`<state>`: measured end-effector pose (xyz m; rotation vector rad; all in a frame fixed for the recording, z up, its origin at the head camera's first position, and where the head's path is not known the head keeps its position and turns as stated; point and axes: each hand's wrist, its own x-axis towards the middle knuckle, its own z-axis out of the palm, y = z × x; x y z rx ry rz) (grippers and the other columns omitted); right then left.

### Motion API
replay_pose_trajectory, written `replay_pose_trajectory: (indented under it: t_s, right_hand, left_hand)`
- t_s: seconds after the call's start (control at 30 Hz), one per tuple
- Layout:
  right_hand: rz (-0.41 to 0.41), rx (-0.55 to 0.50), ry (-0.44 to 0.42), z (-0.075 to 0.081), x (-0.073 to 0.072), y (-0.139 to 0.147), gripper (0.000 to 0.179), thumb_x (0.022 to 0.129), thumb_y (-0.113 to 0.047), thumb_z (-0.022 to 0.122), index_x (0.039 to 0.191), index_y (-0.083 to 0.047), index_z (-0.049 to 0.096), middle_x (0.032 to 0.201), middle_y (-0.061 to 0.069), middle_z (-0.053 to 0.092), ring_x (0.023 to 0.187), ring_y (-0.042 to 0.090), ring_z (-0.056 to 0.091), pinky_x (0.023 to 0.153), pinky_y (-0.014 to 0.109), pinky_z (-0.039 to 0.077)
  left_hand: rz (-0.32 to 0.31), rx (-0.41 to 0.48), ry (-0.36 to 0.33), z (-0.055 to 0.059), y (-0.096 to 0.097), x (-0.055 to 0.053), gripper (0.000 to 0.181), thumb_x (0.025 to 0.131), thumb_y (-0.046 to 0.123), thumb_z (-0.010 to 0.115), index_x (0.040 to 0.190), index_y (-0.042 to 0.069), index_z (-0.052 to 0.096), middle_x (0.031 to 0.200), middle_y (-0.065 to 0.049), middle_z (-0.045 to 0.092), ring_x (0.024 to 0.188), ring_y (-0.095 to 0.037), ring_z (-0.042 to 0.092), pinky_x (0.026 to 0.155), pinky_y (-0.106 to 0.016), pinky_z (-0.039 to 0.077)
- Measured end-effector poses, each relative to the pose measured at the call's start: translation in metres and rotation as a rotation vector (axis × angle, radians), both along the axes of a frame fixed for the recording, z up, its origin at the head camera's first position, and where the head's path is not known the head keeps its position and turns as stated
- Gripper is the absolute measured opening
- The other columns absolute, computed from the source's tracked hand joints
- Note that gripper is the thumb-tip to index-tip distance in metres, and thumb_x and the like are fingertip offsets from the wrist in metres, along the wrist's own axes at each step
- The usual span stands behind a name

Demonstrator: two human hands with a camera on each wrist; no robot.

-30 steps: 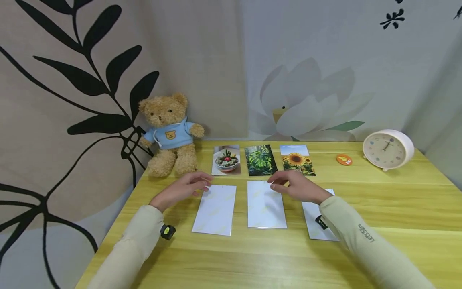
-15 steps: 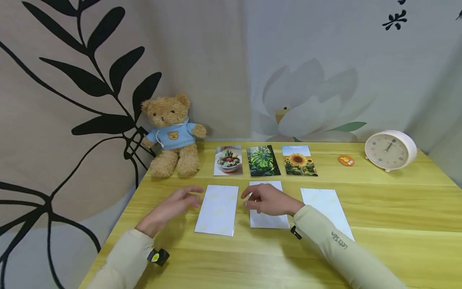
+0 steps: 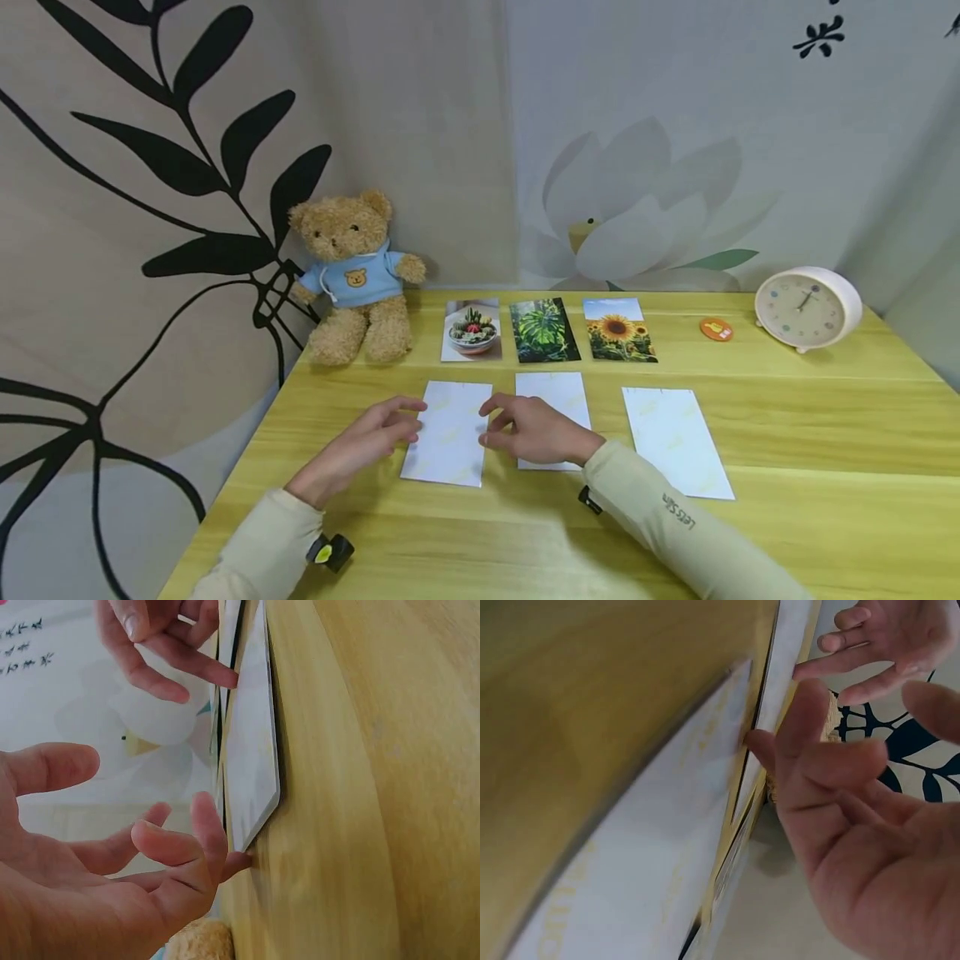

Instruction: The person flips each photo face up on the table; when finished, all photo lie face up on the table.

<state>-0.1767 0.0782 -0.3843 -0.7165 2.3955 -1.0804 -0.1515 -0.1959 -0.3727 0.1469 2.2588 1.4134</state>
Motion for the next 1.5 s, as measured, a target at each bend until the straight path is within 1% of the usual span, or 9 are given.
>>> replay_pose_trajectory:
  t_s: [0.17,0.43,0.53,0.67,0.8,0.97,1.13,1.27,1.5]
  right_hand:
    - [0.006,0.024,0.000,0.000,0.002,-0.005,0.043,0.098,-0.031,0.063,0.134,-0.007,0.057,0.121,0.014,0.071,0.096,0.019,0.071,0.091,0.041,0.055]
    - [0.085,0.142,0.123,0.008,0.004,-0.009,0.057,0.100,-0.034,0.061,0.151,-0.014,0.043,0.109,0.008,0.075,0.083,0.010,0.068,0.089,0.036,0.053]
    - [0.111,0.187,0.149,0.011,0.004,-0.012,0.063,0.101,-0.040,0.058,0.157,-0.020,0.035,0.101,0.003,0.074,0.070,0.006,0.064,0.081,0.031,0.052]
    - [0.090,0.239,0.159,0.012,0.003,-0.018,0.068,0.102,-0.050,0.052,0.160,-0.025,0.027,0.088,-0.001,0.072,0.059,0.007,0.060,0.071,0.027,0.050]
    - [0.056,0.299,0.176,0.014,0.003,-0.022,0.071,0.101,-0.058,0.047,0.161,-0.032,0.021,0.081,-0.007,0.069,0.066,0.007,0.061,0.071,0.029,0.051]
    - [0.065,0.348,0.182,0.018,0.003,-0.024,0.073,0.101,-0.063,0.042,0.162,-0.038,0.011,0.080,-0.009,0.069,0.070,0.005,0.062,0.074,0.031,0.052]
    - [0.071,0.349,0.192,0.020,0.004,-0.027,0.073,0.101,-0.066,0.037,0.161,-0.042,0.003,0.068,-0.006,0.063,0.061,0.009,0.059,0.067,0.030,0.049]
    - [0.066,0.365,0.211,0.019,0.004,-0.030,0.073,0.101,-0.067,0.034,0.160,-0.043,-0.001,0.064,-0.003,0.059,0.060,0.012,0.057,0.065,0.031,0.049]
    - [0.070,0.392,0.233,0.019,0.003,-0.032,0.076,0.101,-0.068,0.033,0.161,-0.038,-0.003,0.062,0.001,0.058,0.060,0.014,0.057,0.064,0.033,0.050]
  left_hand:
    - [0.020,-0.008,0.013,0.003,-0.001,0.000,0.049,0.107,0.030,0.046,0.150,0.006,0.041,0.145,-0.023,0.050,0.126,-0.033,0.056,0.096,-0.045,0.048]
    - [0.017,-0.016,0.164,0.013,-0.004,-0.011,0.047,0.104,0.015,0.050,0.147,-0.003,0.041,0.134,-0.024,0.056,0.115,-0.033,0.060,0.098,-0.048,0.051]
    - [0.014,-0.018,0.190,0.012,-0.002,-0.015,0.049,0.102,0.012,0.054,0.147,-0.003,0.043,0.132,-0.022,0.058,0.114,-0.030,0.061,0.097,-0.047,0.052]
    - [0.026,0.010,0.221,0.008,0.000,-0.018,0.050,0.100,0.008,0.058,0.147,0.001,0.043,0.133,-0.021,0.059,0.117,-0.030,0.060,0.098,-0.046,0.053]
    - [0.040,0.069,0.247,0.007,0.002,-0.021,0.051,0.098,0.006,0.061,0.146,0.002,0.044,0.132,-0.022,0.060,0.118,-0.032,0.060,0.098,-0.039,0.055]
    - [0.053,0.136,0.244,0.005,0.007,-0.023,0.054,0.096,0.008,0.066,0.145,0.001,0.045,0.130,-0.023,0.061,0.113,-0.024,0.063,0.093,-0.029,0.055]
    - [0.088,0.195,0.232,0.000,0.011,-0.023,0.053,0.095,0.005,0.066,0.144,-0.001,0.046,0.126,-0.024,0.062,0.103,-0.009,0.066,0.088,-0.021,0.056]
    - [0.087,0.237,0.208,-0.004,0.012,-0.023,0.053,0.095,0.004,0.066,0.144,0.000,0.047,0.125,-0.022,0.062,0.099,-0.005,0.067,0.088,-0.022,0.056]
    - [0.039,0.270,0.169,-0.008,0.016,-0.025,0.052,0.097,0.009,0.066,0.146,0.007,0.049,0.128,-0.015,0.062,0.104,-0.008,0.066,0.092,-0.025,0.056]
